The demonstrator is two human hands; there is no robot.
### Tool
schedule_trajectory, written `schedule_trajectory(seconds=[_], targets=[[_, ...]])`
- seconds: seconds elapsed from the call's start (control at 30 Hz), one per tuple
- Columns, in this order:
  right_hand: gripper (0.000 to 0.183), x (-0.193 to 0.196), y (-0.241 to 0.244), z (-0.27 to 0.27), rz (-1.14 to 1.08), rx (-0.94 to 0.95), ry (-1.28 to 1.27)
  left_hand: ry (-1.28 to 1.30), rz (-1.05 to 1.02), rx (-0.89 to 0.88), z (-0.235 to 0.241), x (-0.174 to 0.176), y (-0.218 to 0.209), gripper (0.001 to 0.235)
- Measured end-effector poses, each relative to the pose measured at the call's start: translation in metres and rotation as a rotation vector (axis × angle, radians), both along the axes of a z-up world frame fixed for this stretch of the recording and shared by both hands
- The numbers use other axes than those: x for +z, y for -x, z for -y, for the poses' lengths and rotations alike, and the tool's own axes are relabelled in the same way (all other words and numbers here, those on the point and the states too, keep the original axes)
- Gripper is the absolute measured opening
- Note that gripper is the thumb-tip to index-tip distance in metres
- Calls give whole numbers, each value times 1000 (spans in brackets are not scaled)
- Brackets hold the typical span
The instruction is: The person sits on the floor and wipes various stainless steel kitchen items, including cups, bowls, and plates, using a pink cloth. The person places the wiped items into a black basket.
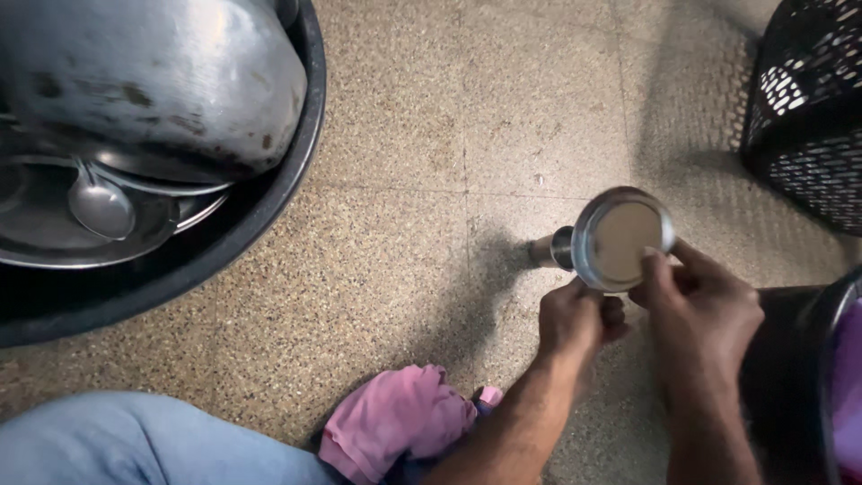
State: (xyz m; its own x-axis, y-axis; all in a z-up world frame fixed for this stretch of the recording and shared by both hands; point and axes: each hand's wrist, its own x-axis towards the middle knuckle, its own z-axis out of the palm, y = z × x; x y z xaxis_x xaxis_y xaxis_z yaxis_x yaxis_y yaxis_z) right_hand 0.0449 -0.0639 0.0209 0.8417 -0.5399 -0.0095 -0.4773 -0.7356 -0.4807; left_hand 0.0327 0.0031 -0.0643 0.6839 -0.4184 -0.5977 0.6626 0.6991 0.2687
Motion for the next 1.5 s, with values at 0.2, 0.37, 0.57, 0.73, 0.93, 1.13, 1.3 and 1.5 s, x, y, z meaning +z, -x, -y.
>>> schedule_trajectory(seconds=[0.2,0.37,0.57,0.73,0.93,1.13,1.3,1.5], targets=[[30,1,6,31,142,-320,-785,-324,37,35,-24,1,11,36],[20,-8,31,18,111,-132,-1290,-151,124,223,-78,7,19,68],[20,-14,90,-75,-63,30,-1327,193,422,446,-166,24,68,85],[30,-2,140,-129,-262,107,-1355,240,408,501,-223,52,114,84],[47,-16,187,-127,-187,501,-339,264,445,401,-269,61,150,85],[37,-24,211,-122,-517,582,197,179,400,344,-278,46,156,84],[41,28,209,-79,-103,43,-743,106,395,332,-291,50,148,69],[32,55,210,-134,561,223,-1117,399,571,143,-271,64,161,69]])
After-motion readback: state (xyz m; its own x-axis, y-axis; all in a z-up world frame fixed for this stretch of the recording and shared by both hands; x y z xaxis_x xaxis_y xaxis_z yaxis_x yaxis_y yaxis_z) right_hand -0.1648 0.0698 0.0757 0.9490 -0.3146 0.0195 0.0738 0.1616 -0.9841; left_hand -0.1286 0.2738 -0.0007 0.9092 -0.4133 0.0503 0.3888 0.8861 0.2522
